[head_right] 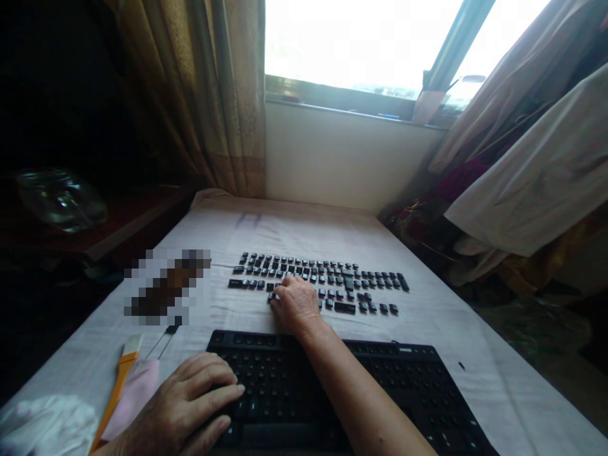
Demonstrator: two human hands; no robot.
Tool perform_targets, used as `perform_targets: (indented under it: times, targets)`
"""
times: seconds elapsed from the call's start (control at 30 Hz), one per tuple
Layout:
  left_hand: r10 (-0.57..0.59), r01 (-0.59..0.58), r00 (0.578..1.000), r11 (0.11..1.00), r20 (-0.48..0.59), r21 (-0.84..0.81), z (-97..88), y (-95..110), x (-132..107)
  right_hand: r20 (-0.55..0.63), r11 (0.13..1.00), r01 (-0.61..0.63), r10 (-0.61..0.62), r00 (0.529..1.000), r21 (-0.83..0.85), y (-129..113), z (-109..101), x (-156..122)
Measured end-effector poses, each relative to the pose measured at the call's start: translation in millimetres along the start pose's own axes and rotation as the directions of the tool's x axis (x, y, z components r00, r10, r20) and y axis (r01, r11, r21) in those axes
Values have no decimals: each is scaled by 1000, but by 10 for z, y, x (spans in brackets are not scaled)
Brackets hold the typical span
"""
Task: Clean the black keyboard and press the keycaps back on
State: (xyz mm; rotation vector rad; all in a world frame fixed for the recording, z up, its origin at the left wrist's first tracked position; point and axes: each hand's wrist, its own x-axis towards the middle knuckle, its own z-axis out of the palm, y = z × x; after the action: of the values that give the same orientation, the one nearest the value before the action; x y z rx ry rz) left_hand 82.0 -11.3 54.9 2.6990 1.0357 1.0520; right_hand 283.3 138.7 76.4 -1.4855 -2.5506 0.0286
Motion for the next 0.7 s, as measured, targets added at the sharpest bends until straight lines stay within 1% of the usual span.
perform_targets:
  times: [0.13, 0.27, 0.37, 0.43, 0.57, 0.7]
  targets:
    - [-5, 5, 1000, 1000, 8, -5, -6, 16, 14, -20, 999, -12, 13, 1000, 32, -8, -20, -48]
    - [-18, 19, 1000, 1000, 25, -15, -2, 19, 9, -41, 996, -21, 25, 999, 86, -15, -93, -231]
    - [-17, 17, 999, 1000, 33, -8, 6, 10, -8, -40, 990, -20, 26, 999, 137, -15, -155, -456]
    - [-14, 14, 999, 1000, 37, -2, 11, 2, -21, -58, 977, -5, 18, 998, 215, -12, -183, -640]
    - [3, -4, 999, 1000, 32, 25, 5, 9, -18, -116, 911, 73, -28, 993, 406, -23, -199, -1045]
    - [60, -60, 998, 995, -3, 78, -20, 65, 48, -120, 861, 86, -29, 992, 501, -89, -171, -1369]
